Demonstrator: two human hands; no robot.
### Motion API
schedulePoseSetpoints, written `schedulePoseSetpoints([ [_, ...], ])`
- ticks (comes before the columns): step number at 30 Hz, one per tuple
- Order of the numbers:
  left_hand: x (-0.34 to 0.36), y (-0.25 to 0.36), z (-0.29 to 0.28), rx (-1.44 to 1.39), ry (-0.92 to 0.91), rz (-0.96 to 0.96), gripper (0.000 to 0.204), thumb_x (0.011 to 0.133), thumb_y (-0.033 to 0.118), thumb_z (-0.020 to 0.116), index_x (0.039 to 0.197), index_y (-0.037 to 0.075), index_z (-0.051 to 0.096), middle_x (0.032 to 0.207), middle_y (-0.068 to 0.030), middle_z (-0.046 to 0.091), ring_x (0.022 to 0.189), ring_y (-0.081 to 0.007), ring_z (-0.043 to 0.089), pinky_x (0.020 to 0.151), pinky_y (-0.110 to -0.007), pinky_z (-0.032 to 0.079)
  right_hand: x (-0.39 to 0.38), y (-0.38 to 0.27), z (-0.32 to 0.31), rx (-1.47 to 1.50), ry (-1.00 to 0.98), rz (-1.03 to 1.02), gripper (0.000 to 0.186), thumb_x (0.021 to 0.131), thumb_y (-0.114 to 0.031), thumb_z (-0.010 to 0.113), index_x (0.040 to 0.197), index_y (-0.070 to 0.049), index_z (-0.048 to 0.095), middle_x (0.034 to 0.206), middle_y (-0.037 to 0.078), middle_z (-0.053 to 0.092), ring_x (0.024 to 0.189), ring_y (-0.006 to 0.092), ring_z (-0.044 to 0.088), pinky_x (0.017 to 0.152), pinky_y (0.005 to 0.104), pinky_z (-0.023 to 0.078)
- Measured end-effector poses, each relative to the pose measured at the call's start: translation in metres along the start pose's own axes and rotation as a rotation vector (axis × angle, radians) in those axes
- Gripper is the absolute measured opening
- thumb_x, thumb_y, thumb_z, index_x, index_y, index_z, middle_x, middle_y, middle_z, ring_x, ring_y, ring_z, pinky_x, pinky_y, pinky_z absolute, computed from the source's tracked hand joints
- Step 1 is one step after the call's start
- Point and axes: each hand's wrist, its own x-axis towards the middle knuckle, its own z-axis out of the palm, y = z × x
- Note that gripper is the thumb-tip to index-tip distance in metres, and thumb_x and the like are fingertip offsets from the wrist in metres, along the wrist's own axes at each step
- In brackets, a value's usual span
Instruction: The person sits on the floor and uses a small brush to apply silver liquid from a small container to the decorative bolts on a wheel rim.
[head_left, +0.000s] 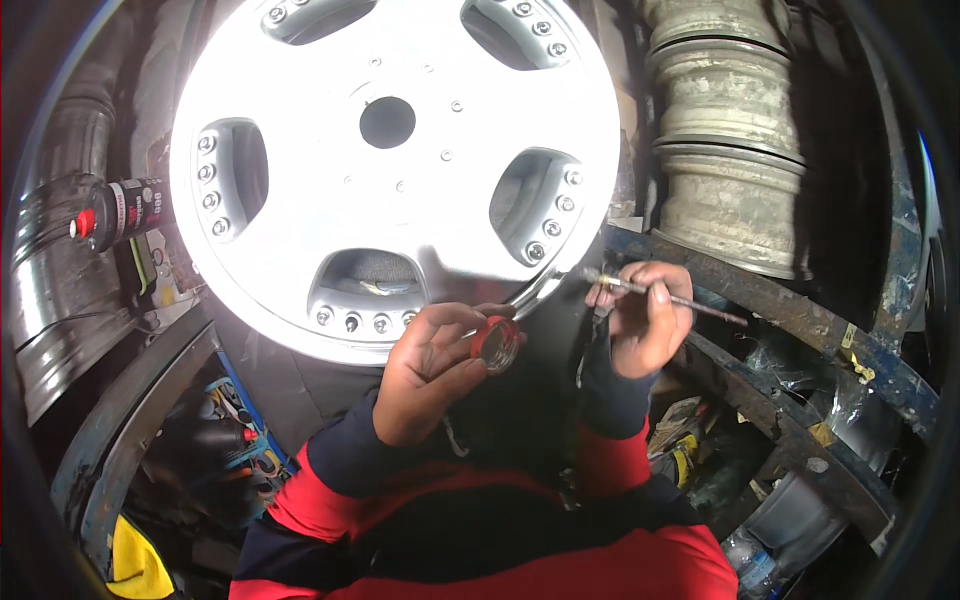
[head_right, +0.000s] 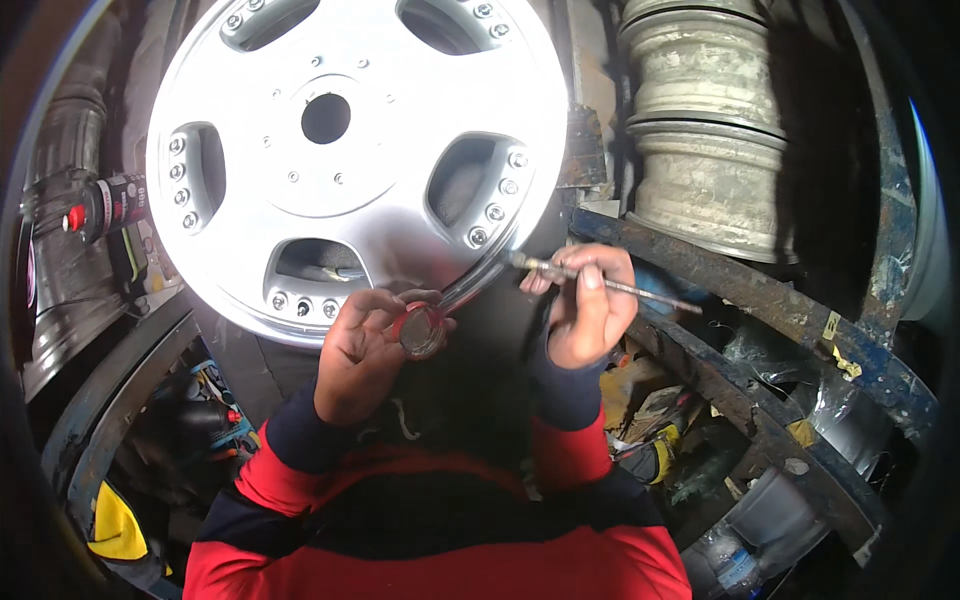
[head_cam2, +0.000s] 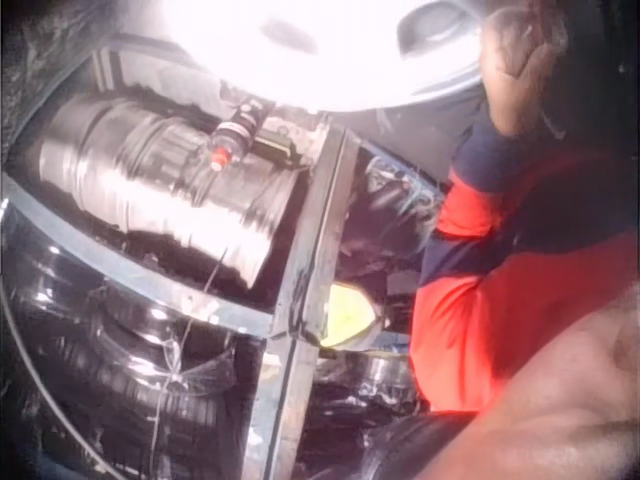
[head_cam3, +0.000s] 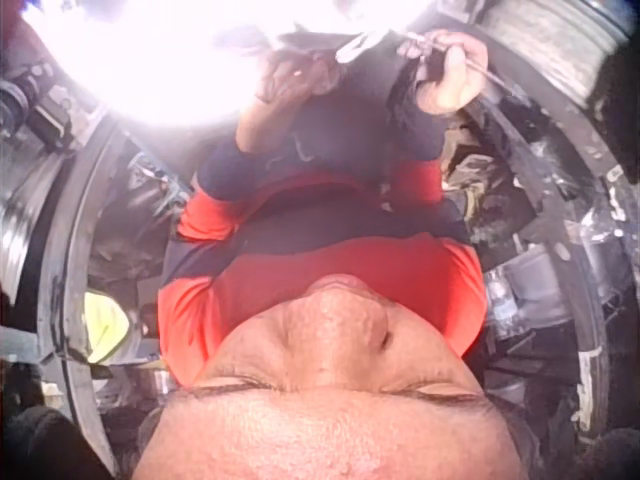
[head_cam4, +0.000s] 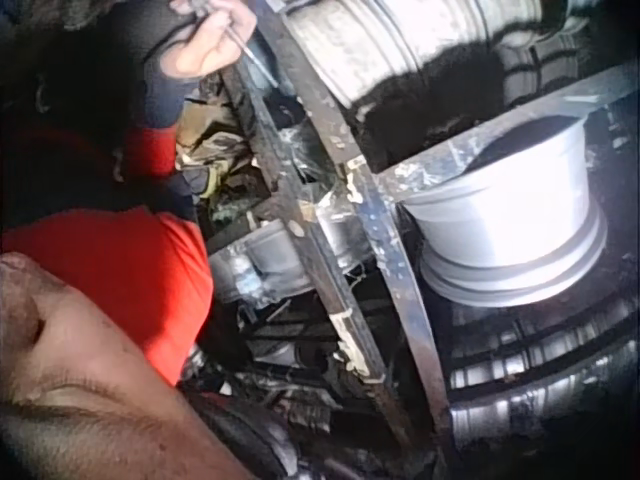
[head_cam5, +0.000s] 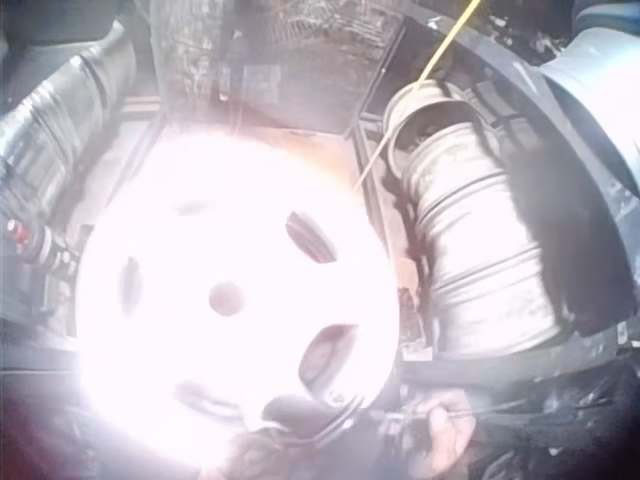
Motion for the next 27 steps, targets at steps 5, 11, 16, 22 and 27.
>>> schedulePoseSetpoints([
  [5,0.0,0.003,-0.006,0.057,-0.059,-0.007,0.035,0.088,0.002,0.057,0.119,0.007,0.042,0.134,-0.0224,0.043,0.12,-0.0373,0.052,0.101,-0.046,0.043,0.018,0.019,0.0,-0.279,0.085,0.056,0.015,0.097,-0.013,0.049,0.093,0.002,0.052,0.072,0.008,0.054,0.062,0.0125,0.053,0.06,0.0287,0.049],
  [11,0.002,0.007,-0.004,0.027,-0.064,0.014,0.036,0.089,0.007,0.061,0.12,0.006,0.044,0.131,-0.0204,0.048,0.119,-0.0324,0.053,0.101,-0.044,0.042,0.022,0.025,-0.002,-0.488,0.026,0.043,0.018,0.096,-0.014,0.05,0.091,0.003,0.054,0.068,0.007,0.056,0.059,0.0126,0.055,0.056,0.025,0.046],
  [16,0.001,0.006,-0.005,-0.03,-0.057,0.036,0.035,0.088,0.005,0.062,0.12,0.004,0.048,0.129,-0.0149,0.051,0.121,-0.0254,0.051,0.102,-0.041,0.04,0.021,0.027,0.001,-0.538,0.026,0.002,0.018,0.096,-0.013,0.05,0.09,0.003,0.054,0.067,0.007,0.057,0.059,0.0124,0.056,0.055,0.0247,0.045],
  [22,0.003,0.007,-0.005,-0.049,-0.059,0.037,0.035,0.087,0.005,0.062,0.119,0.003,0.049,0.125,-0.0137,0.053,0.119,-0.0249,0.053,0.102,-0.041,0.04,0.02,0.028,0.001,-0.556,0.02,-0.048,0.017,0.095,-0.012,0.05,0.09,0.003,0.054,0.068,0.007,0.056,0.059,0.0118,0.056,0.055,0.0245,0.045],
  [27,-0.001,0.008,-0.008,-0.052,-0.014,0.019,0.036,0.086,0.004,0.063,0.12,0.003,0.049,0.126,-0.0141,0.053,0.12,-0.0255,0.053,0.103,-0.041,0.039,0.02,0.028,0.002,-0.59,0.018,-0.053,0.016,0.095,-0.011,0.049,0.09,0.003,0.054,0.067,0.007,0.056,0.059,0.0116,0.056,0.054,0.024,0.045],
])
